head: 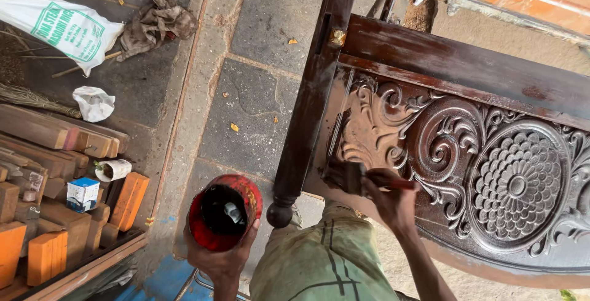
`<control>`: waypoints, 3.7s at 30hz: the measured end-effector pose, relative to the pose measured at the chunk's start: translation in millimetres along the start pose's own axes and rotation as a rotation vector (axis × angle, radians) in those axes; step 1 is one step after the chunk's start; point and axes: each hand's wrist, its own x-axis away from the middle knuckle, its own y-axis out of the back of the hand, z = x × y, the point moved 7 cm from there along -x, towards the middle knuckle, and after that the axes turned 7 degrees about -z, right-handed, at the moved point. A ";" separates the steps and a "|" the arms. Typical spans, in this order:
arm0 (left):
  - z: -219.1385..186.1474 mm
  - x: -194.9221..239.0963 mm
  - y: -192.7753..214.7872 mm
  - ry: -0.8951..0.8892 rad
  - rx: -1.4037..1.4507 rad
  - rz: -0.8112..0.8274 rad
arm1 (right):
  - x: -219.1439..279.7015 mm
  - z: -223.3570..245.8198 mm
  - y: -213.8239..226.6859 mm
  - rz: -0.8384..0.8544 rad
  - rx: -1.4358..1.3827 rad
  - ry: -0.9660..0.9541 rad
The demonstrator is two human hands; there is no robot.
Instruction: The person applies dark stain to a carved wooden headboard using a brush. They hold a red can of stain in the left hand and repeatedly dip the brush to cover the carved floral and scroll patterns, working across the surface.
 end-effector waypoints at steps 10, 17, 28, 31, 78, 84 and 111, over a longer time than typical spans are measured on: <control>-26.4 9.7 -4.1 -0.084 -0.098 -0.059 | -149.4 11.0 12.3 -0.496 -0.038 0.101; -24.8 14.0 -3.6 -0.049 -0.185 -0.058 | -128.2 26.6 19.1 -0.250 -0.058 0.140; -29.4 16.7 -8.3 -0.051 -0.104 -0.024 | -52.4 40.5 -4.4 0.215 0.169 0.258; -30.4 13.8 -5.6 -0.008 -0.048 -0.025 | -40.2 40.8 0.1 0.277 0.117 0.017; 1.8 12.0 26.6 -0.094 0.091 0.024 | 9.9 19.6 -1.5 -0.301 -0.309 -0.147; 4.2 13.9 27.1 -0.127 0.078 0.045 | 45.4 8.4 1.3 -0.077 0.002 -0.237; 13.1 27.8 22.0 -0.131 0.144 -0.007 | 2.5 110.4 -50.1 0.129 0.767 0.422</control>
